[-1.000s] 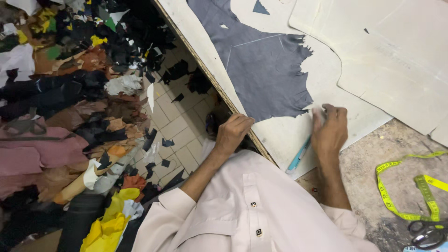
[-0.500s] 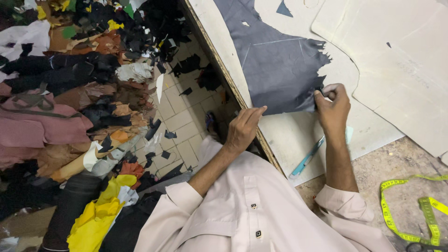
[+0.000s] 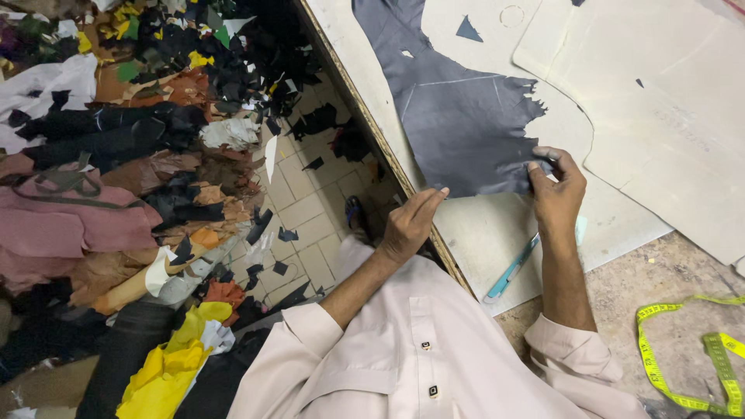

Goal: The person aligns a paper pattern on a large piece of black leather, marks the outline with chalk, and cuts the leather along the marked lines using a utility knife. The person then sets the cut piece aside and repeats the process with another piece of leather.

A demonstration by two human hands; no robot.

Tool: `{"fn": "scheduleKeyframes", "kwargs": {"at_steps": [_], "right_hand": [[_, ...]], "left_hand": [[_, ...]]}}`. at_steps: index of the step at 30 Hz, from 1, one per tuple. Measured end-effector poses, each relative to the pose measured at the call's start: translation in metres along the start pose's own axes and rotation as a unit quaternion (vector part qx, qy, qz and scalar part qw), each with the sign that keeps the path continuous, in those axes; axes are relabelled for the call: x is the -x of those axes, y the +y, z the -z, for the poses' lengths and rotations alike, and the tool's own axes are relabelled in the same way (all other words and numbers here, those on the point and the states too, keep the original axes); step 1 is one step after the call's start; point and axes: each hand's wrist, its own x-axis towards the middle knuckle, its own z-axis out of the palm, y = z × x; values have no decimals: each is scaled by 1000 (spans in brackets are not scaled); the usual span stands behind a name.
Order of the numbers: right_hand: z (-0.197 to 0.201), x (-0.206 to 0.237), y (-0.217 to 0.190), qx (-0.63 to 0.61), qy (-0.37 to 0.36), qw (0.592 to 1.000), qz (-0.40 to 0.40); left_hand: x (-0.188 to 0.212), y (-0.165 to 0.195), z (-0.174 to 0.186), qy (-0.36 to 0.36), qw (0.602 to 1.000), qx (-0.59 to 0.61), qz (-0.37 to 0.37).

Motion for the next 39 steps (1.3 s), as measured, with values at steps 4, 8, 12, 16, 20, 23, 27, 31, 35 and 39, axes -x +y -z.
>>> {"fn": "scheduleKeyframes", "kwargs": {"at_steps": [4, 8, 12, 16, 20, 23, 27, 31, 35, 39], "right_hand": [[3, -1, 5, -12, 1, 1000, -11], [6, 2, 7, 62, 3, 998, -17], [8, 14, 3, 228, -4, 972, 65], [29, 50, -7, 468, 1, 881, 68], [63, 87, -4, 560, 48, 826, 48], [70, 100, 10, 557, 44, 829, -14], [71, 105, 22, 533, 46, 845, -16], [63, 96, 21, 531, 60, 845, 41], [63, 78, 7, 456, 40, 889, -33], [25, 72, 0, 373, -48, 925, -45]], "left_hand": [[-3, 2, 0, -8, 1000, 6, 3], [-2, 3, -1, -13, 1000, 12, 10], [1, 4, -1, -54, 998, 4, 20], [6, 0, 2, -92, 995, 12, 39], [16, -6, 2, -97, 994, 21, 45], [23, -11, 0, -112, 993, -10, 19], [31, -12, 8, -121, 992, 0, 23], [34, -13, 20, -113, 993, -25, -22], [38, -16, 26, -137, 990, -5, -27], [45, -16, 29, -132, 991, 10, -31]]}}
